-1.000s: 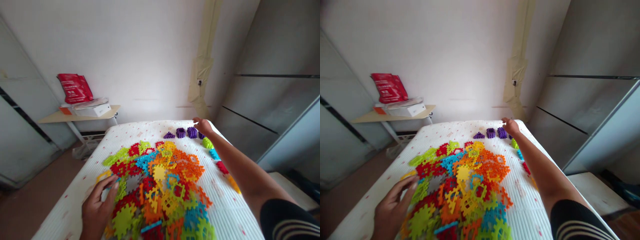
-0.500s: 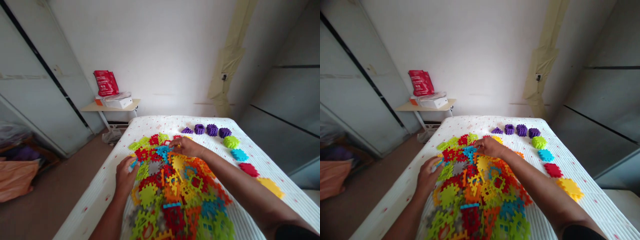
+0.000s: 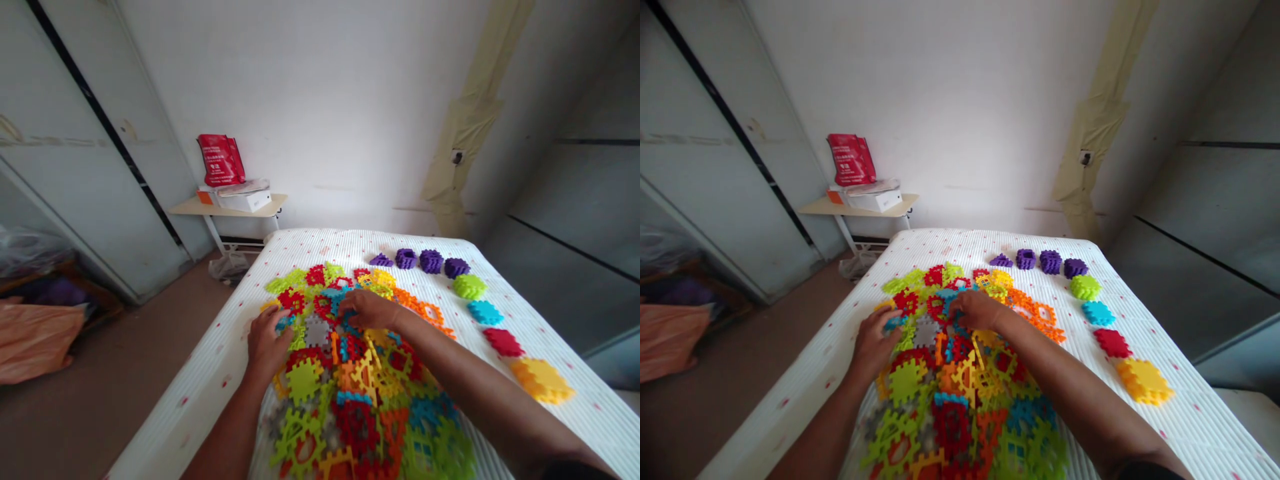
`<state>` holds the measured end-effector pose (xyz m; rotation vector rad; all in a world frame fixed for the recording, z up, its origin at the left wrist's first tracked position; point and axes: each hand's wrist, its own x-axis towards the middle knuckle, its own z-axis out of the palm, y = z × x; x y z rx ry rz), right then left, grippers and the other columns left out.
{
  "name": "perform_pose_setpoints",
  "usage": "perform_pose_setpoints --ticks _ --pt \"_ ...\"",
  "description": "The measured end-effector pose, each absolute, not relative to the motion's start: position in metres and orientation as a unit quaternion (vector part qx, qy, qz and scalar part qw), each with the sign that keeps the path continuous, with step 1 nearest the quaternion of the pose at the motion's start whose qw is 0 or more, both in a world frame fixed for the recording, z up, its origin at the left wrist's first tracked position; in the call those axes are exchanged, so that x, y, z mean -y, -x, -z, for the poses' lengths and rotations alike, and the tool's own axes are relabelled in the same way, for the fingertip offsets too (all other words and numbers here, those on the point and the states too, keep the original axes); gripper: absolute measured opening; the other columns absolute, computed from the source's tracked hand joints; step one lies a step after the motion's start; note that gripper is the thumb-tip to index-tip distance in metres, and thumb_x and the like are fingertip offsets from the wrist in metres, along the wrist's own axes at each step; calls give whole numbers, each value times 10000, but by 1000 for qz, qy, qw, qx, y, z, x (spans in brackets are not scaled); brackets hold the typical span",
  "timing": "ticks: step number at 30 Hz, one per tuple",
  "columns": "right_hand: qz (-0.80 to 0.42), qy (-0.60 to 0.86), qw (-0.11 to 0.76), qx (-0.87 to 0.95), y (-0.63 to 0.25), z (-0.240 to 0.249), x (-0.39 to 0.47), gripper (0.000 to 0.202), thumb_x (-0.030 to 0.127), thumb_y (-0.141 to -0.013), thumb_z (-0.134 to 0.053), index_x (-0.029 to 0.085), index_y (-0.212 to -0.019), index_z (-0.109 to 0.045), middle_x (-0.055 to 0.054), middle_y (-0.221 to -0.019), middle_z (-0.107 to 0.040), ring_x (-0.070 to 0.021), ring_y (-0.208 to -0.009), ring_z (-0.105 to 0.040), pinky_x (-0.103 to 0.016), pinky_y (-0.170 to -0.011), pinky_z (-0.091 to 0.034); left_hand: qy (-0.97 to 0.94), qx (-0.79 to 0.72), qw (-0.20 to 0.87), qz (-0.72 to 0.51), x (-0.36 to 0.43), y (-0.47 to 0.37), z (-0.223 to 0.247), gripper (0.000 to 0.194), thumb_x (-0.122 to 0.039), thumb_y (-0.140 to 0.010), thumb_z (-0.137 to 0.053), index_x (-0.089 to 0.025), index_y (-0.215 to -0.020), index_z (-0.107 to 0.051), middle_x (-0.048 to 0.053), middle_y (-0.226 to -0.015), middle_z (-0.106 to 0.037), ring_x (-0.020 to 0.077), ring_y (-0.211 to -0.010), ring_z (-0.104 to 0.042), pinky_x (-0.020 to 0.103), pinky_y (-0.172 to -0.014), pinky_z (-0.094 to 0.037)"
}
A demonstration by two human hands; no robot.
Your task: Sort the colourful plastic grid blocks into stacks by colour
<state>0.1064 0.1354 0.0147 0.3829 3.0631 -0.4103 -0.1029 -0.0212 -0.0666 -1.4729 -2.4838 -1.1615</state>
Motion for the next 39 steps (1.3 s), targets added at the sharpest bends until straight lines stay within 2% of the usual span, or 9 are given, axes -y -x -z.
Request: perform_pose_setpoints --ticks 4,12,16,20,23,27,31,35,39 --pt "133 -146 13 -980 -120 -15 -137 199 119 -735 -572 180 -886 -687 -41 -849 -659 -164 -813 -570 -237 -705 -391 474 792 19 384 21 105 70 351 -194 -642 -500 -235 -938 -683 62 -1138 -602 252 -1098 -523 420 -978 -383" --pt "150 -248 8 -957 -136 -19 -132 113 117 -702 -564 161 -744 -660 -36 -779 -648 -135 -701 -559 -208 -599 -363 484 778 11 400 21 105 67 383 -133 -606 -461 -203 -908 -686 75 -1087 -622 246 -1067 -543 413 -983 -385" --pt "163 -274 -42 -947 -144 -23 -136 107 158 -747 -546 173 -721 -649 -25 -746 -645 -124 -668 -552 -208 -598 -377 475 775 0 417 21 104 63 385 -128 -591 -455 -204 -885 -692 68 -1053 -637 245 -1047 -554 405 -974 -397" --pt "165 -336 -136 -917 -167 -24 -149 133 208 -773 -552 185 -850 -658 -44 -866 -664 -141 -726 -593 -223 -644 -426 461 766 1 449 22 105 65 379 -137 -596 -445 -216 -881 -683 54 -1040 -640 235 -1029 -562 395 -955 -417" --pt "111 -423 -186 -880 -198 -16 -164 213 268 -789 -558 183 -961 -651 -83 -984 -662 -184 -819 -625 -268 -722 -459 457 759 1 464 23 106 65 358 -159 -619 -448 -215 -896 -669 56 -1076 -627 234 -1043 -555 386 -948 -425" --pt "49 -470 -217 -854 -236 13 -180 290 350 -818 -538 165 -1011 -651 -120 -1037 -662 -234 -944 -623 -335 -847 -456 446 768 25 459 23 107 61 371 -182 -642 -455 -193 -962 -643 68 -1089 -616 246 -1063 -545 394 -987 -395" --pt "35 -493 -212 -843 -249 45 -184 375 410 -814 -532 171 -1082 -641 -128 -1102 -650 -267 -1010 -604 -383 -903 -445 420 787 32 450 21 109 61 414 -234 -696 -488 -188 -1096 -585 73 -1133 -598 244 -1102 -529 387 -1013 -371" --pt "92 -498 -235 -830 -245 57 -180 456 479 -823 -487 187 -1151 -612 -108 -1176 -621 -271 -1075 -572 -381 -917 -442 403 802 -3 442 20 110 62 443 -267 -742 -507 -189 -1177 -543 83 -1185 -593 240 -1129 -528 380 -1008 -380" --pt "198 -483 -267 -810 -236 51 -171 497 506 -812 -469 177 -1159 -605 -99 -1141 -638 -255 -1027 -598 -368 -888 -463 411 800 -30 437 21 109 61 445 -238 -753 -502 -184 -1193 -538 86 -1192 -606 239 -1139 -532 382 -1009 -379"
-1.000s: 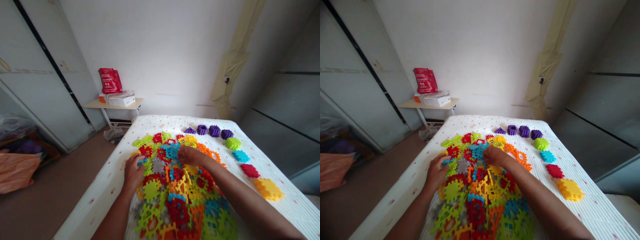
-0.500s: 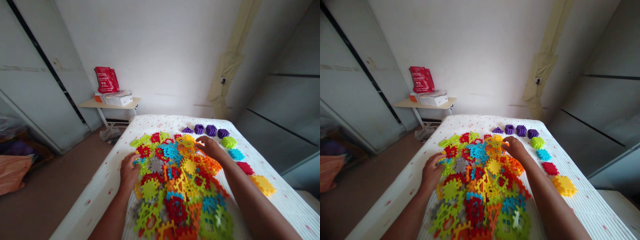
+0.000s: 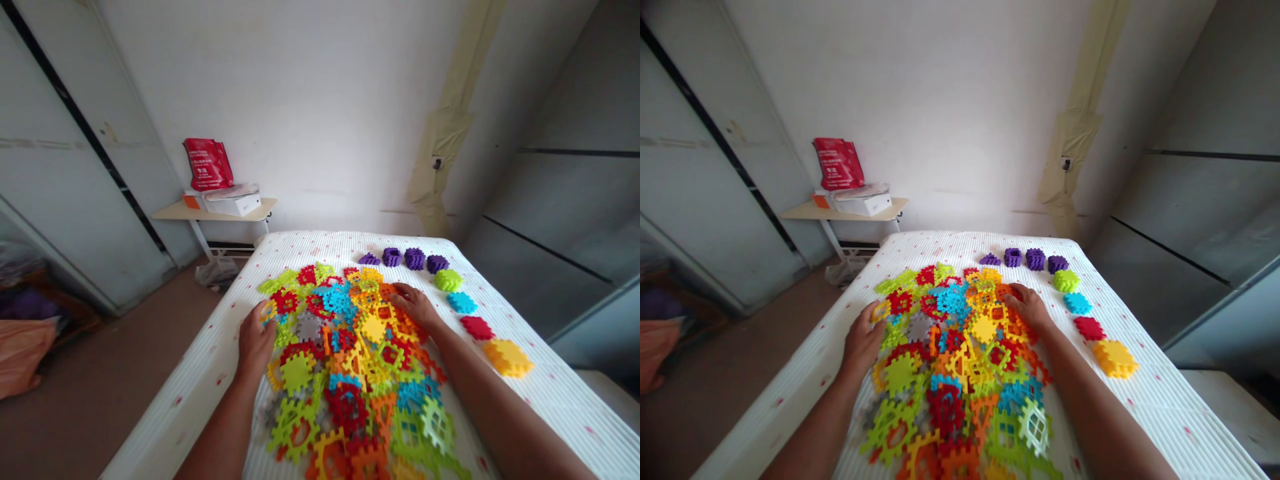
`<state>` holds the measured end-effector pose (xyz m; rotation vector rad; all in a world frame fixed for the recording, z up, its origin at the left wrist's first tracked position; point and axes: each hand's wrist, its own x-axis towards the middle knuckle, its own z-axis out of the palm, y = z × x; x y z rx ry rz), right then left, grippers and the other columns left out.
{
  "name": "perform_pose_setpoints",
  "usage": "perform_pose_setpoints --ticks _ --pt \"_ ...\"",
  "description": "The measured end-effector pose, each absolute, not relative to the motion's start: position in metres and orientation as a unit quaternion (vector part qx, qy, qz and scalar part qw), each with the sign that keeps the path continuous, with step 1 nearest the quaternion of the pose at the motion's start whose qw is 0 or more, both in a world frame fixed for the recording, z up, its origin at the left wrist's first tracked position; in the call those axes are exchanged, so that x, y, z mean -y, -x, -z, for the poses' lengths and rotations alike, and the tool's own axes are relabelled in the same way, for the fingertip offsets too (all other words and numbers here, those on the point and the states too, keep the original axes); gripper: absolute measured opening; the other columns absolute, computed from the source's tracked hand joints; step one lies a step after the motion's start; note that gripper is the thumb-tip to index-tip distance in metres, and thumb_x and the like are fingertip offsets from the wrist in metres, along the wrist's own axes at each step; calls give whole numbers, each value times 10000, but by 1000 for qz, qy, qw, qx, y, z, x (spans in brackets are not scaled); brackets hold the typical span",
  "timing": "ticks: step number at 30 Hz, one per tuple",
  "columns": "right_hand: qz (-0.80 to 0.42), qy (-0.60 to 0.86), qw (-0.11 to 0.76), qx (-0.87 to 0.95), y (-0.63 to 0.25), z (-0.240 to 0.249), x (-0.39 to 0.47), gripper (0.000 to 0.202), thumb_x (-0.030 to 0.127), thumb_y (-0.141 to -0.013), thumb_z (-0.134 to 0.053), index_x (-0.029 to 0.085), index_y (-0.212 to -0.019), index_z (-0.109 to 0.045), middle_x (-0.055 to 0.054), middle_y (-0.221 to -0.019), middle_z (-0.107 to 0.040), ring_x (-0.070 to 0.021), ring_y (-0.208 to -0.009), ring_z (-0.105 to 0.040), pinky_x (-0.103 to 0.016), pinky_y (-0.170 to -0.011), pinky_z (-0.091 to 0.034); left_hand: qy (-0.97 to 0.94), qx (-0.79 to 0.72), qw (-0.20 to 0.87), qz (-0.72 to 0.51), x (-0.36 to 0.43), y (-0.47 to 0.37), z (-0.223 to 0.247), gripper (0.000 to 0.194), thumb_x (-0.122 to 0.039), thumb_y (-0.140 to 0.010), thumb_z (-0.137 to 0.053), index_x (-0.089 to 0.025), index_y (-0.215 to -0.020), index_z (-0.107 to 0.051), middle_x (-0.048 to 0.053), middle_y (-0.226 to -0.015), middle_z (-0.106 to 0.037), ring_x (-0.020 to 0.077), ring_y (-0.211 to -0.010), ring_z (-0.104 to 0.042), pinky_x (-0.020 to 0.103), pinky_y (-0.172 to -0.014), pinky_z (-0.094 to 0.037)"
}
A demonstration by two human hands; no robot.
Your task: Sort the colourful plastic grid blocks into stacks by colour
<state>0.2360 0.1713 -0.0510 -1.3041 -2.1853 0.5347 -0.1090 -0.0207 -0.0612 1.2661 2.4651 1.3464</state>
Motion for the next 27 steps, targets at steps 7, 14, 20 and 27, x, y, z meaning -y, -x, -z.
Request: perform_pose_setpoints --ticks 7,14,20,27 --pt "-351 469 356 728 -208 47 -159 478 526 -746 -546 165 -1044 -645 -91 -1072 -664 -241 -996 -607 -380 -906 -454 -392 -787 72 -471 20 105 61 444 -199 -769 -472 -153 -1206 -531 102 -1230 -587 220 -1162 -522 372 -1018 -371" --pt "-463 424 387 675 -171 36 -153 459 532 -700 -602 175 -984 -649 -81 -1038 -672 -237 -971 -609 -394 -882 -464 -378 -754 100 -528 20 104 66 432 -171 -755 -479 -178 -1181 -550 83 -1200 -603 201 -1122 -546 353 -1005 -384" --pt "-483 363 363 709 -133 23 -145 423 495 -724 -601 167 -990 -633 -78 -1004 -665 -229 -929 -610 -411 -850 -474 -353 -711 136 -593 19 103 69 426 -166 -745 -482 -196 -1163 -557 69 -1186 -613 187 -1096 -564 331 -984 -406" --pt "-418 279 336 797 -103 1 -131 431 470 -779 -547 145 -1050 -627 -96 -1004 -653 -219 -941 -611 -367 -838 -479 -359 -697 138 -605 18 104 70 421 -200 -739 -488 -191 -1154 -557 79 -1184 -609 199 -1103 -558 353 -995 -397"
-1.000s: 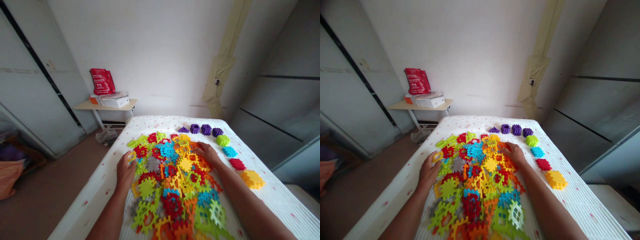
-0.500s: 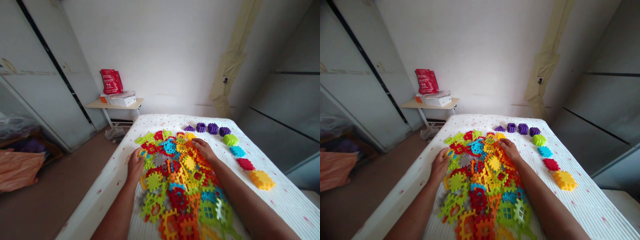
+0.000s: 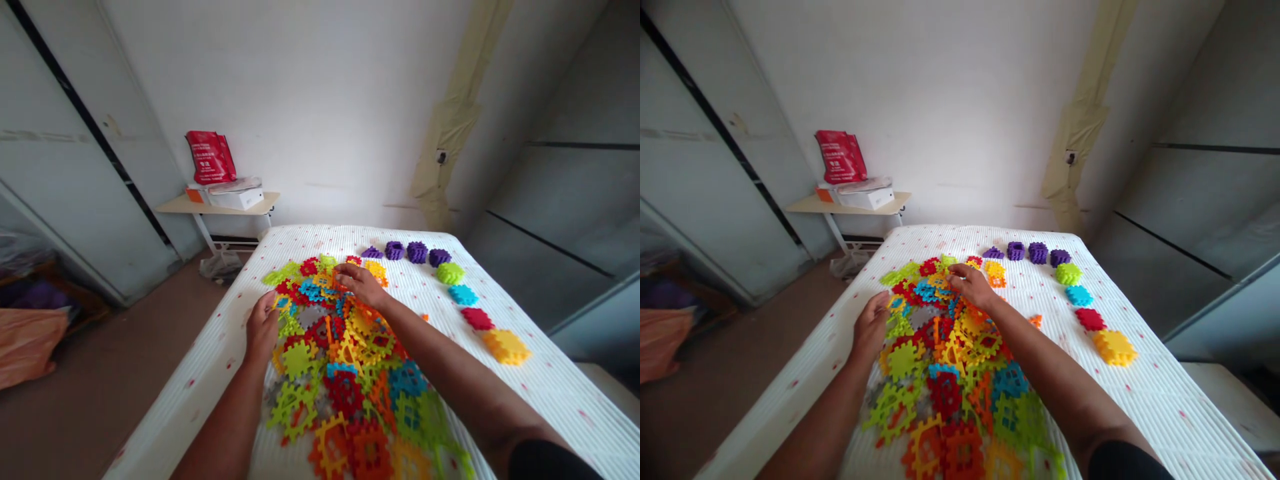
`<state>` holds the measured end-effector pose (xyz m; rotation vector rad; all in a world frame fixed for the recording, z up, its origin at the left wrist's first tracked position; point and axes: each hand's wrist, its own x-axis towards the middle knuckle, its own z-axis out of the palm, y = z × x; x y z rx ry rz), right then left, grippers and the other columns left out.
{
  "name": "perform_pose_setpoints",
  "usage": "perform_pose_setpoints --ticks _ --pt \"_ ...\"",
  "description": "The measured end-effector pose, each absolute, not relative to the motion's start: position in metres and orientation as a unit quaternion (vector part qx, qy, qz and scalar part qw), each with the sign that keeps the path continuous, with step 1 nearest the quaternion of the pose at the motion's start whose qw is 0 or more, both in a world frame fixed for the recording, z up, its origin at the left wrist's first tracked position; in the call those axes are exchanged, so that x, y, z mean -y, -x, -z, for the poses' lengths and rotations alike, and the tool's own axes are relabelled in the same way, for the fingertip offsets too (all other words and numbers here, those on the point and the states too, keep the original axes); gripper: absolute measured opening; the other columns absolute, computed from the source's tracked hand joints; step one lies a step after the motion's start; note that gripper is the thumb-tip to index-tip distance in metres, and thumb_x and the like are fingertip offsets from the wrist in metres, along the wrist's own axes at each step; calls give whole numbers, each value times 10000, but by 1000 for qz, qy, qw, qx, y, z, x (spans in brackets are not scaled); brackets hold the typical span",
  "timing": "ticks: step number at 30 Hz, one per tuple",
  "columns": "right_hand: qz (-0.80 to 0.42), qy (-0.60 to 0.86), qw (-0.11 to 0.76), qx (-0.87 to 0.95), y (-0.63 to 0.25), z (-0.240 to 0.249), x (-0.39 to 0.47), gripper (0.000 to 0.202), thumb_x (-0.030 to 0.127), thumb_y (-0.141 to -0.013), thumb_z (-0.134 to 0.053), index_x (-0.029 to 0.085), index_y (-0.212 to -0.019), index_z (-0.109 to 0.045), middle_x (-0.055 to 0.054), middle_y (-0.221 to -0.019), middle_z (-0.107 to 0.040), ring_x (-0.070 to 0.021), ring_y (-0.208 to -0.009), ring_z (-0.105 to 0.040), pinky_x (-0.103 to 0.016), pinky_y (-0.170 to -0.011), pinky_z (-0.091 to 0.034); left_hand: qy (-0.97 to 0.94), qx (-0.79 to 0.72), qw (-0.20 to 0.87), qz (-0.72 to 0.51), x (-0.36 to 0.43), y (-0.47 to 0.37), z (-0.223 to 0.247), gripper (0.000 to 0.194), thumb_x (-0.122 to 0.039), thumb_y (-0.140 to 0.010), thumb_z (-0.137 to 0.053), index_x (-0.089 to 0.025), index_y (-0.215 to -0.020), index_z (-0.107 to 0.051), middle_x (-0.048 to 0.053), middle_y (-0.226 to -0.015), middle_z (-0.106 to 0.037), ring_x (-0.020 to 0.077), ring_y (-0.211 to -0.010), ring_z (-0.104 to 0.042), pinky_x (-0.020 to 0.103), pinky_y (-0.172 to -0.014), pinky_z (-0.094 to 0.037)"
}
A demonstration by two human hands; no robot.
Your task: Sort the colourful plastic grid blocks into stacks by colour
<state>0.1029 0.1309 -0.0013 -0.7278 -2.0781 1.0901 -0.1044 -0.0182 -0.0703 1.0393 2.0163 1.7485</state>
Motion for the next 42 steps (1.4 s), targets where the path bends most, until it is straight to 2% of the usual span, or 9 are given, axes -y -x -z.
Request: perform_pose_setpoints --ticks 5,10,15,20,25,28,31,37,42 --pt "-348 306 368 806 -145 -18 -123 467 505 -812 -490 146 -1080 -621 -121 -1074 -639 -228 -961 -607 -365 -836 -484 -349 -707 141 -599 19 103 68 435 -243 -742 -483 -174 -1165 -554 91 -1187 -602 216 -1109 -554 364 -999 -394" --pt "-347 383 324 793 -229 -11 -91 525 552 -824 -465 196 -1197 -566 -110 -1212 -589 -260 -1065 -569 -402 -891 -467 -344 -720 118 -592 21 102 63 431 -276 -749 -485 -178 -1160 -568 95 -1165 -603 239 -1098 -552 391 -991 -399" --pt "-337 352 277 828 -304 19 -28 697 549 -801 -514 255 -1405 -330 -105 -1448 -338 -303 -1285 -369 -480 -999 -383 -369 -730 49 -574 38 93 48 413 -334 -779 -490 -208 -1165 -563 67 -1192 -583 225 -1118 -530 374 -1012 -375" --pt "-221 300 189 909 -335 33 34 974 534 -653 -691 303 -1457 -191 -89 -1520 -141 -346 -1363 -189 -534 -1042 -305 -562 -655 -131 -488 93 59 28 354 -338 -796 -514 -228 -1125 -578 70 -1188 -589 238 -1145 -506 417 -1039 -334" --pt "-130 258 173 942 -319 41 50 973 506 -653 -672 271 -1461 -184 -108 -1529 -61 -389 -1365 -128 -609 -1031 -236 -775 -524 -167 -310 144 12 36 660 -498 -685 -628 -249 -1280 -487 112 -1310 -518 320 -1225 -429 534 -1069 -200" --pt "-101 241 197 945 -297 48 42 938 503 -668 -652 234 -1454 -216 -136 -1526 -64 -395 -1362 -121 -607 -1026 -232 -812 -521 -163 -208 149 -8 44 821 -612 -642 -615 -246 -1350 -419 135 -1429 -378 365 -1289 -328 580 -1057 -143" --pt "-85 224 208 948 -276 50 31 909 531 -677 -634 223 -1441 -250 -143 -1520 -108 -389 -1358 -130 -592 -1024 -240 -804 -542 -170 -174 139 -16 47 869 -605 -624 -631 -246 -1375 -385 134 -1465 -315 381 -1311 -275 570 -1043 -177" --pt "-30 201 223 953 -247 44 15 738 544 -785 -531 202 -1405 -322 -164 -1478 -249 -353 -1325 -238 -569 -1014 -250 -779 -557 -199 -208 121 -11 52 658 -428 -775 -556 -197 -1368 -392 146 -1414 -396 308 -1268 -371 476 -1027 -281" --pt "8 182 248 951 -216 37 5 613 525 -852 -453 195 -1365 -388 -152 -1433 -353 -315 -1258 -348 -530 -995 -272 -750 -571 -218 -252 115 -7 54 547 -352 -783 -563 -184 -1296 -474 145 -1355 -466 290 -1194 -453 440 -982 -338"
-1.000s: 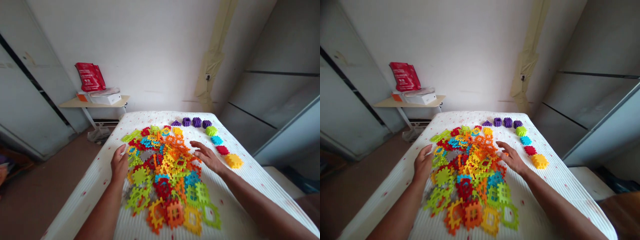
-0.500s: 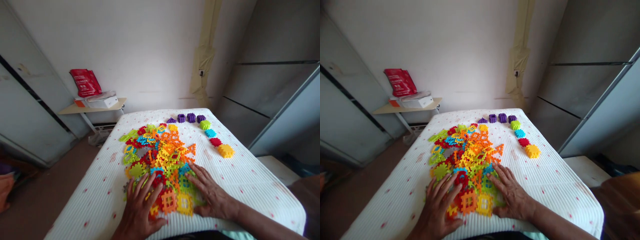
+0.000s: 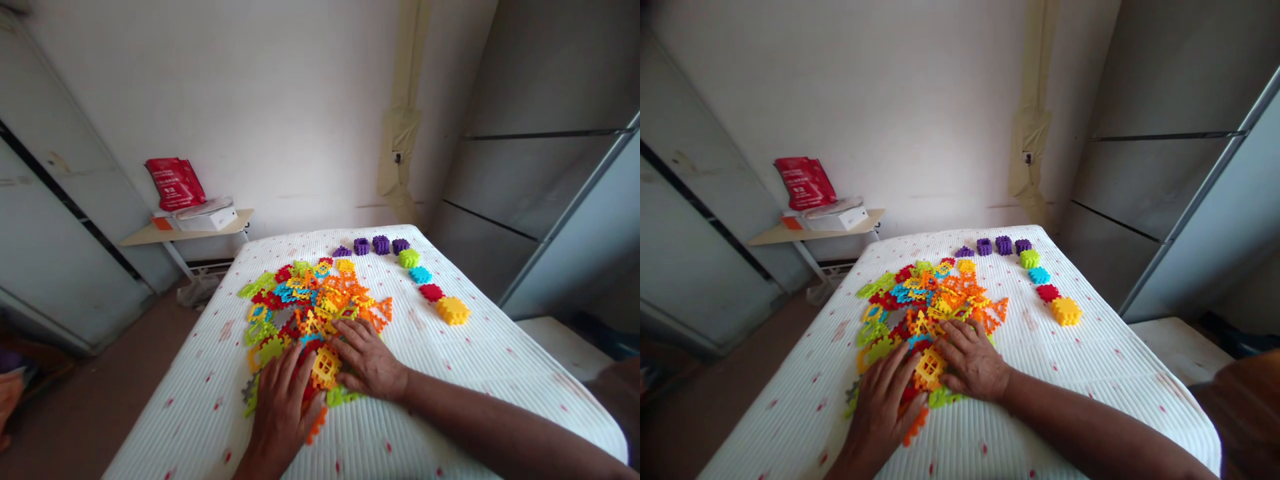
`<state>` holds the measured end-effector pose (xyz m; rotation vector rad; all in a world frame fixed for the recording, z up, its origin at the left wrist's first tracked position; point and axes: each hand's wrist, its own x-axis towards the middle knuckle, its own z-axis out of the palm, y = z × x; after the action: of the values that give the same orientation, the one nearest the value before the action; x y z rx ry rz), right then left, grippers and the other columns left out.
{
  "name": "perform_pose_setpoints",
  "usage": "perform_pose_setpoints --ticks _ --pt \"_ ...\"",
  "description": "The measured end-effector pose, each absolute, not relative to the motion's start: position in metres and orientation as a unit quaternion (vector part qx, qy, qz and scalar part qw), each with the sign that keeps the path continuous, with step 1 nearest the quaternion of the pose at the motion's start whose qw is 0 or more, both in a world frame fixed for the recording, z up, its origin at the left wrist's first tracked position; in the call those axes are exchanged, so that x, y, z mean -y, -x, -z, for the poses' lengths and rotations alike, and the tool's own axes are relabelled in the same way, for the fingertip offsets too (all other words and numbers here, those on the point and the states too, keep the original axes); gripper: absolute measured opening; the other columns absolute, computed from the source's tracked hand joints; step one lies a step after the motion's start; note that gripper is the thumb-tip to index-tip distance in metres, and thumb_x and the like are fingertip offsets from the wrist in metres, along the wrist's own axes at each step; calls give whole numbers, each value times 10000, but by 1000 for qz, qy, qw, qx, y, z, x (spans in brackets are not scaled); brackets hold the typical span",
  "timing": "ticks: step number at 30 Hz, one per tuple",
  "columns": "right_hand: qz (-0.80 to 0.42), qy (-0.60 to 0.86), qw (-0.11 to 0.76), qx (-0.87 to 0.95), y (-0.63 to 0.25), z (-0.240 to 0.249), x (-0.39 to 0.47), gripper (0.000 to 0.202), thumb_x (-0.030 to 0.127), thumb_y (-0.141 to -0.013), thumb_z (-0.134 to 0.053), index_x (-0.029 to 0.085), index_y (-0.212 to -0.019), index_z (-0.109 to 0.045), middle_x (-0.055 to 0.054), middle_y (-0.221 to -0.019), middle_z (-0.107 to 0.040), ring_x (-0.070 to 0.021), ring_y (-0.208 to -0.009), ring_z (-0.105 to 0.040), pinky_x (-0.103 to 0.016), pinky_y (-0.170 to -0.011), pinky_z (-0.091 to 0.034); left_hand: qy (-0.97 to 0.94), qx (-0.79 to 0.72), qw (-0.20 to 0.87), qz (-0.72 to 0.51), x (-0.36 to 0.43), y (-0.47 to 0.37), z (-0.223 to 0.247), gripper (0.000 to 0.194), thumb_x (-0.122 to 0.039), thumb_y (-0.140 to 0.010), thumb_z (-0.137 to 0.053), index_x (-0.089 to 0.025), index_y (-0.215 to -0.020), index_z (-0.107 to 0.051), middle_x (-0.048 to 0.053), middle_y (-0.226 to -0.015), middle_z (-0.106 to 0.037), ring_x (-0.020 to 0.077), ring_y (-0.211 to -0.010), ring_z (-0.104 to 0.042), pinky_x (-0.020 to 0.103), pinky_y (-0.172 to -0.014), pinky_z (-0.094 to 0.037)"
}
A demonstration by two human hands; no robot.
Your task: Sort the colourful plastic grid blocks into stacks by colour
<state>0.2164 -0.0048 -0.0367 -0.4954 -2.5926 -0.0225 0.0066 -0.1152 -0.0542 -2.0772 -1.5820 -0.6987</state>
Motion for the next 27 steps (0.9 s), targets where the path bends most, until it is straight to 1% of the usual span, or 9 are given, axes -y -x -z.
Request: perform_pose_setpoints --ticks 3,6,8,11,15,18,21,23,27 --pt "20 186 268 945 -193 34 0 575 509 -863 -444 193 -1342 -415 -145 -1430 -362 -311 -1243 -358 -541 -985 -260 737 571 242 269 110 -6 53 470 -304 -794 -552 -184 -1247 -516 144 -1289 -527 278 -1139 -498 425 -941 -367" --pt "19 213 293 932 -169 29 -3 488 415 -870 -464 196 -1306 -455 -144 -1429 -361 -313 -1233 -357 -538 -953 -287 726 578 256 270 104 -6 52 402 -258 -817 -516 -189 -1212 -539 142 -1261 -548 264 -1099 -528 405 -900 -387" --pt "4 228 309 923 -158 23 -3 461 373 -859 -488 195 -1284 -478 -151 -1420 -369 -316 -1218 -365 -518 -925 -322 720 583 259 275 103 -7 50 399 -247 -828 -498 -193 -1222 -528 139 -1264 -546 256 -1086 -534 397 -888 -395" --pt "-33 221 328 918 -154 8 -6 492 423 -838 -517 196 -1274 -491 -149 -1403 -387 -307 -1200 -377 -480 -913 -360 712 581 250 304 107 -5 43 450 -242 -831 -487 -208 -1280 -475 129 -1279 -529 253 -1117 -516 395 -915 -392" --pt "-50 227 374 898 -180 -4 -30 451 433 -870 -473 209 -1260 -507 -123 -1350 -453 -273 -1202 -394 -470 -972 -349 656 617 223 373 113 21 31 490 -259 -842 -456 -262 -1331 -417 104 -1296 -508 249 -1180 -475 407 -992 -361" --pt "-66 310 407 857 -219 8 -66 435 440 -896 -423 186 -1232 -533 -146 -1308 -482 -273 -1199 -412 -477 -987 -355 554 703 155 418 112 59 34 472 -356 -855 -404 -243 -1311 -435 105 -1299 -500 261 -1219 -437 440 -1043 -321" --pt "-81 417 393 815 -258 34 -105 480 503 -892 -387 190 -1220 -545 -144 -1289 -498 -293 -1211 -418 -502 -1009 -331 418 789 15 450 106 92 49 547 -478 -838 -367 -183 -1291 -446 133 -1264 -517 288 -1204 -457 468 -1033 -340" --pt "-103 460 372 800 -272 51 -124 518 529 -891 -362 182 -1236 -531 -140 -1264 -522 -296 -1230 -411 -499 -1027 -314 374 802 -60 462 101 102 57 574 -514 -832 -358 -184 -1294 -438 126 -1297 -496 284 -1211 -460 454 -1037 -342" --pt "-129 473 341 802 -265 68 -139 505 518 -898 -367 204 -1274 -489 -110 -1292 -520 -278 -1270 -378 -484 -1038 -303 410 787 -93 451 86 101 62 566 -498 -832 -394 -203 -1315 -413 105 -1375 -437 252 -1287 -384 411 -1091 -261"
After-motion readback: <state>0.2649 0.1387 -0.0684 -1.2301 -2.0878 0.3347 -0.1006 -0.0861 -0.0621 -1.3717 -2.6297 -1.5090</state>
